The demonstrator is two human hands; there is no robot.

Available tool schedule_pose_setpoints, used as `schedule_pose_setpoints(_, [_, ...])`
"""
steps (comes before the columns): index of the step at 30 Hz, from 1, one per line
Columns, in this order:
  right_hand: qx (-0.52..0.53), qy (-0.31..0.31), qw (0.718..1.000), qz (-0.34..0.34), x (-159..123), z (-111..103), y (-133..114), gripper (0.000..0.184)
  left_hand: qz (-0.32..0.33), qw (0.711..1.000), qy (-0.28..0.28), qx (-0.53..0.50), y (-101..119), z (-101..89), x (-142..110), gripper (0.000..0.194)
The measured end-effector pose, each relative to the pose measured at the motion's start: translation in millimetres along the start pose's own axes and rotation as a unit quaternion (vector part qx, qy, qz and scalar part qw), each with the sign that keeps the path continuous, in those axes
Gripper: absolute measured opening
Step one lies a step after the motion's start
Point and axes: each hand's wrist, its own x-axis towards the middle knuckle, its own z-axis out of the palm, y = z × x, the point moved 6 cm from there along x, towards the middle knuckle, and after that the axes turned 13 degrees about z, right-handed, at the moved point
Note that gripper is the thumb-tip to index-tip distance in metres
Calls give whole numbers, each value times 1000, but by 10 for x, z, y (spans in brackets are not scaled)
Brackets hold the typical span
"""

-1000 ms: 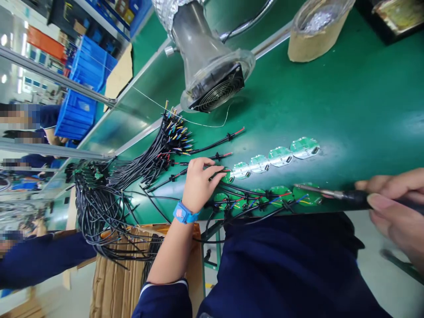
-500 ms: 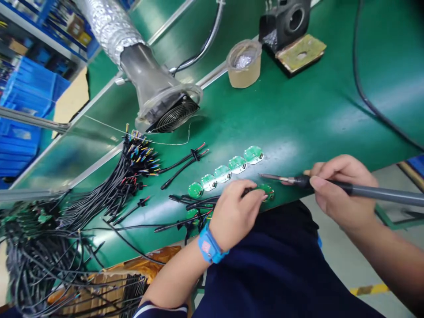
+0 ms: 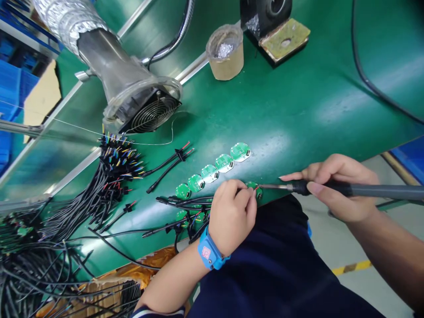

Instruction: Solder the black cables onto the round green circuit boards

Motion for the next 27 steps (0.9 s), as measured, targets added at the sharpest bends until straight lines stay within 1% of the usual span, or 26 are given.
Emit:
schedule_pose_setpoints(5, [-3,-12,1000,-6,-6,18,-19,22,4,1000,8,14,3,20,-5,10])
schedule_pose_setpoints(10, [-5,-11,1000,-15,-16,16,-28,22,10,1000,7,21,4,24,-13,9])
schedule_pose_setpoints(13, [-5,-15,1000,-5,-17,14,-11,23,12,1000,3,22,-1,28,-19,9])
schedule_pose_setpoints(16, [13,5,1000,3,-7,-6,-24,19,12,1000,4,22,-3,25,-21,9])
schedule_pose_setpoints(19, [37,34,999,-14,10,-20,-85,13,12,1000,4,22,2,25,-18,9])
schedule_pose_setpoints(23, [22,26,999,-33,24,19,-126,14,14,1000,0,25,7,29,-14,9])
schedule_pose_setpoints(27, [0,20,1000,-14,15,17,-66,16,13,1000,1,27,13,28,-17,9])
